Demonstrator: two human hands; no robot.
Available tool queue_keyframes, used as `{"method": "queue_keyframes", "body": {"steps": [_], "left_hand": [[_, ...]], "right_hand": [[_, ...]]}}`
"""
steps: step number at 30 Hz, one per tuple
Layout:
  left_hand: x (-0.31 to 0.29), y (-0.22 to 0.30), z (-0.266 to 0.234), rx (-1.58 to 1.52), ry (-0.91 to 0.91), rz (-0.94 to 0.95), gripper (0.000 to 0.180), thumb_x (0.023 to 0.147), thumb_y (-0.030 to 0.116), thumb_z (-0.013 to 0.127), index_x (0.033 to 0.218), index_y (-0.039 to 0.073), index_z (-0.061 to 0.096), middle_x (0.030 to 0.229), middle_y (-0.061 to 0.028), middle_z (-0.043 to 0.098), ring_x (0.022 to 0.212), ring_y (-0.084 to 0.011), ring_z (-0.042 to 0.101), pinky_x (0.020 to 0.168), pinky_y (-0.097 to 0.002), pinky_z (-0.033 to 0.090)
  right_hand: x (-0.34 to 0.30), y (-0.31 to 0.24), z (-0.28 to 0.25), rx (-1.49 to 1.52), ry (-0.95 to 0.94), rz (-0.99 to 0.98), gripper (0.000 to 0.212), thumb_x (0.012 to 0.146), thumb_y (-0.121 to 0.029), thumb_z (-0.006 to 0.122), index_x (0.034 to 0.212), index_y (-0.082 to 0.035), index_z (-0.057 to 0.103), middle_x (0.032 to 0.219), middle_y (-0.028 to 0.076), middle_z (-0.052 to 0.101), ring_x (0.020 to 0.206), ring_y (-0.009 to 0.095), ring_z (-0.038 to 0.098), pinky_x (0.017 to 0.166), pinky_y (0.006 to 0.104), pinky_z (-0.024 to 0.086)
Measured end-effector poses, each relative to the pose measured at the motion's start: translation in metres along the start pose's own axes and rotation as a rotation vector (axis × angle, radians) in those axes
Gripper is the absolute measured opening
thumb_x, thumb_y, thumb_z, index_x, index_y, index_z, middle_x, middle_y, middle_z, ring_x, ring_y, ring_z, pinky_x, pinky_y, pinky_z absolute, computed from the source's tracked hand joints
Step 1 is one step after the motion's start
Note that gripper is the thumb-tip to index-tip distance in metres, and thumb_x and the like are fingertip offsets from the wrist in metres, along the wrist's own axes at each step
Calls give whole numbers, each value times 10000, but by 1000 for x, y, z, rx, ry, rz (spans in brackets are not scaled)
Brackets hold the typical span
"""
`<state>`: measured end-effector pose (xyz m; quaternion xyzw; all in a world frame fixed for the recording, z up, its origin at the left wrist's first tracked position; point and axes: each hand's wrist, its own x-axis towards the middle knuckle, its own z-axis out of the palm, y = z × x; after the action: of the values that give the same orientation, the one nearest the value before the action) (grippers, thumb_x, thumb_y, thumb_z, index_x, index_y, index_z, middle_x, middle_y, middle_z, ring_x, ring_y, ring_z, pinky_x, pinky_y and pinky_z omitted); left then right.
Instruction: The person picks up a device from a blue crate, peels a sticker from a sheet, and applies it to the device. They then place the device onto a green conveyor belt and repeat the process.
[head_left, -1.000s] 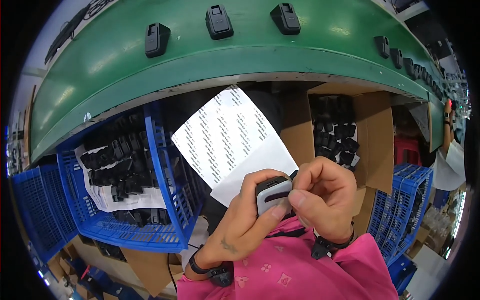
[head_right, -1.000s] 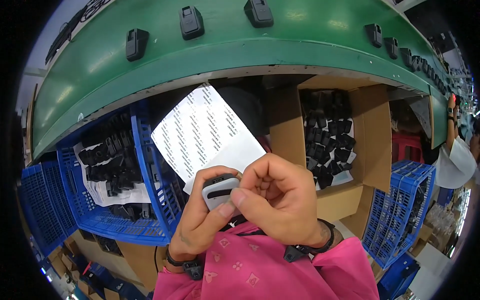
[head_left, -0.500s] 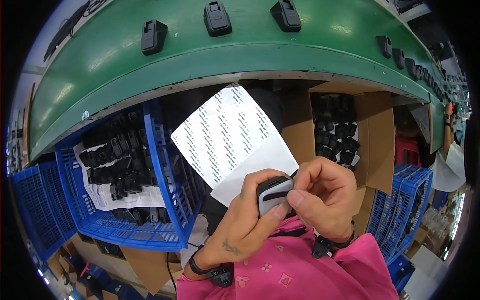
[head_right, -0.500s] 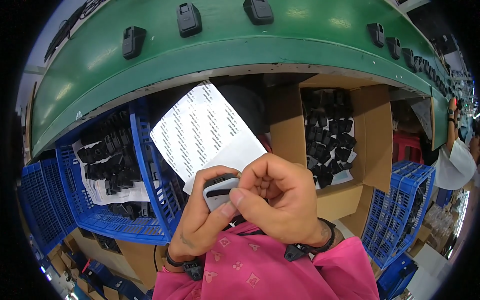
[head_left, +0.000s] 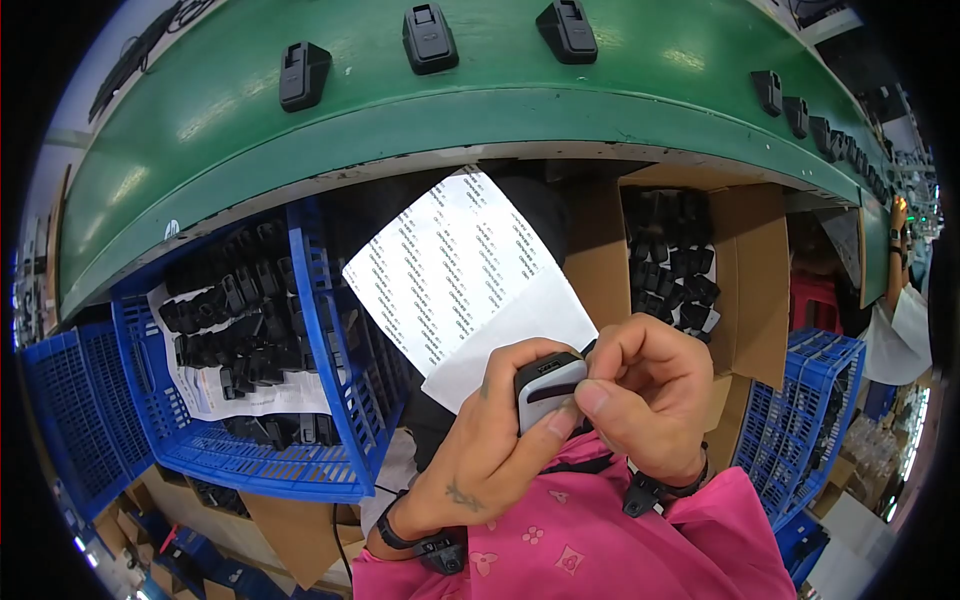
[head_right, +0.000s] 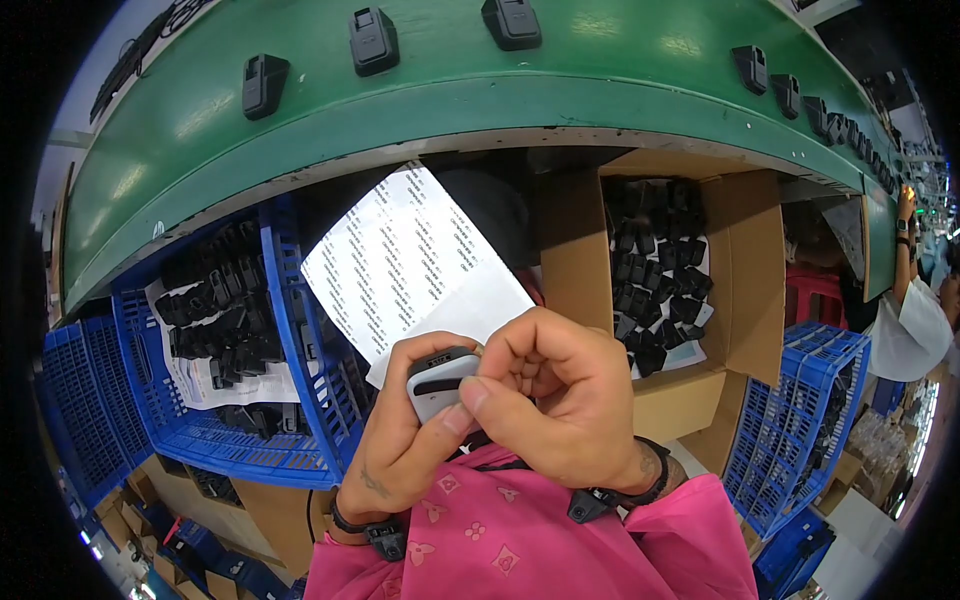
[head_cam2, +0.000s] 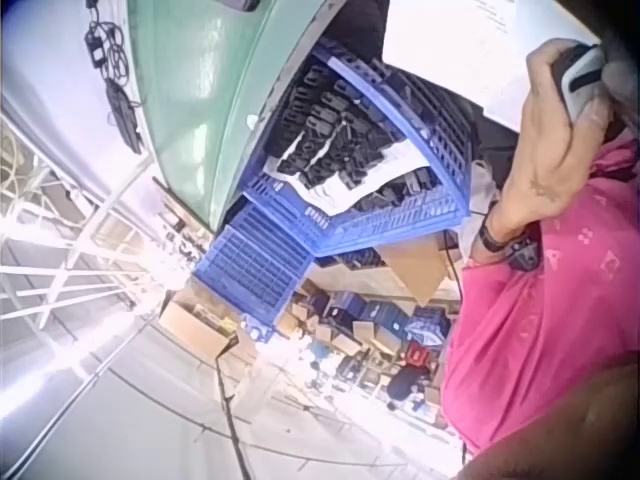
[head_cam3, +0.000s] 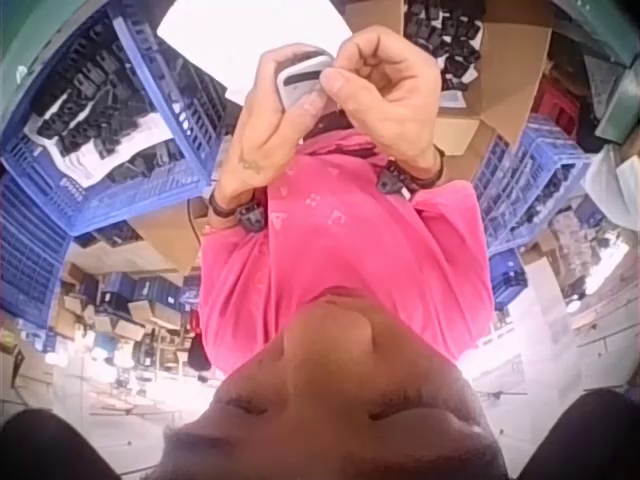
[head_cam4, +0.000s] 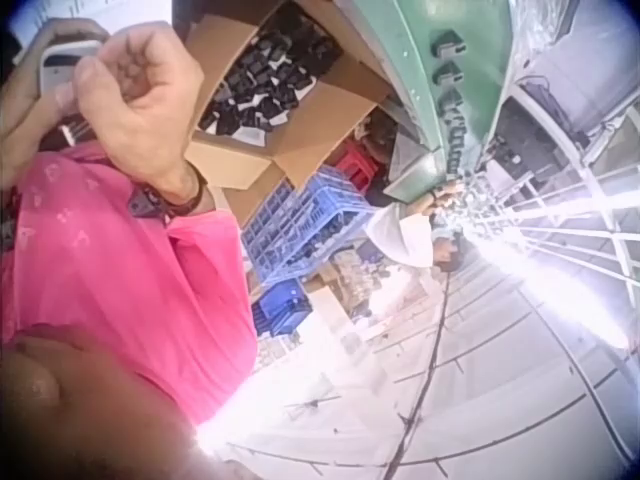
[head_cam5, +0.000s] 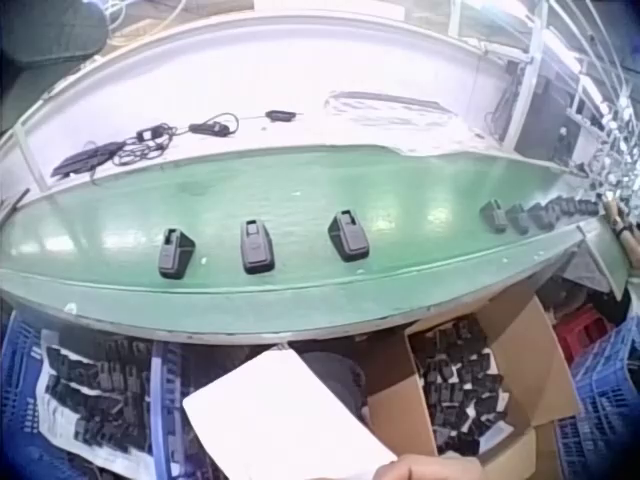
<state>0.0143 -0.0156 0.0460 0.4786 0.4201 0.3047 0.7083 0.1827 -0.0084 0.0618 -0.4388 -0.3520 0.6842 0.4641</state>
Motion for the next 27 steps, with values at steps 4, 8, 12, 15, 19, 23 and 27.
{"method": "queue_keyframes", "body": {"steps": [4, 8, 12, 15, 19, 23, 27], "left_hand": [[0, 0, 1, 37, 21, 11, 426, 910, 127, 535, 1255, -19, 330, 1026, -209, 589, 920, -279, 609, 814, -350, 462], [-1, 1, 1, 87, 33, 27, 428, 911, 132, 535, 1255, -21, 330, 1024, -216, 588, 915, -296, 613, 806, -359, 466], [-1, 1, 1, 95, 46, 13, 427, 912, 134, 534, 1256, -18, 332, 1025, -215, 587, 913, -298, 614, 803, -362, 467], [0, 1, 1, 93, 51, 8, 425, 911, 136, 534, 1253, -20, 335, 1021, -213, 584, 902, -296, 614, 800, -363, 469], [3, -5, 1, 88, 71, 45, 410, 909, 128, 528, 1248, -16, 348, 1023, -203, 577, 902, -274, 606, 807, -348, 467], [3, -23, -12, -186, 117, -14, 395, 898, 110, 522, 1244, -3, 367, 1054, -150, 561, 958, -184, 555, 846, -305, 444], [-11, -33, -35, -282, 275, 79, 293, 875, 162, 592, 1101, 1, 499, 995, -80, 558, 915, -111, 517, 814, -252, 426]], "right_hand": [[1, 0, 2, -13, 18, -9, 101, 826, 38, 623, 871, 57, 535, 764, 30, 588, 657, 20, 541, 565, 165, 433], [1, 2, 2, -56, 17, -32, 104, 824, 37, 627, 868, 58, 534, 761, 35, 594, 662, 26, 553, 562, 166, 441], [3, 7, 4, -79, 45, -62, 107, 825, 31, 629, 866, 59, 534, 759, 46, 606, 666, 37, 575, 564, 166, 454], [4, 8, 3, -88, 50, -76, 110, 825, 30, 631, 857, 58, 530, 761, 49, 610, 671, 42, 586, 567, 169, 462], [7, 6, 11, -84, 140, -32, 172, 808, 2, 652, 759, -13, 488, 683, 14, 545, 565, 13, 461, 497, 170, 364], [19, 24, -6, -227, 232, -17, 248, 814, -8, 658, 703, -62, 444, 565, -28, 479, 450, 6, 384, 400, 182, 280], [17, 51, -52, -412, 437, -18, 255, 848, -110, 642, 684, -112, 447, 529, -40, 436, 401, 24, 351, 344, 197, 233]]}}
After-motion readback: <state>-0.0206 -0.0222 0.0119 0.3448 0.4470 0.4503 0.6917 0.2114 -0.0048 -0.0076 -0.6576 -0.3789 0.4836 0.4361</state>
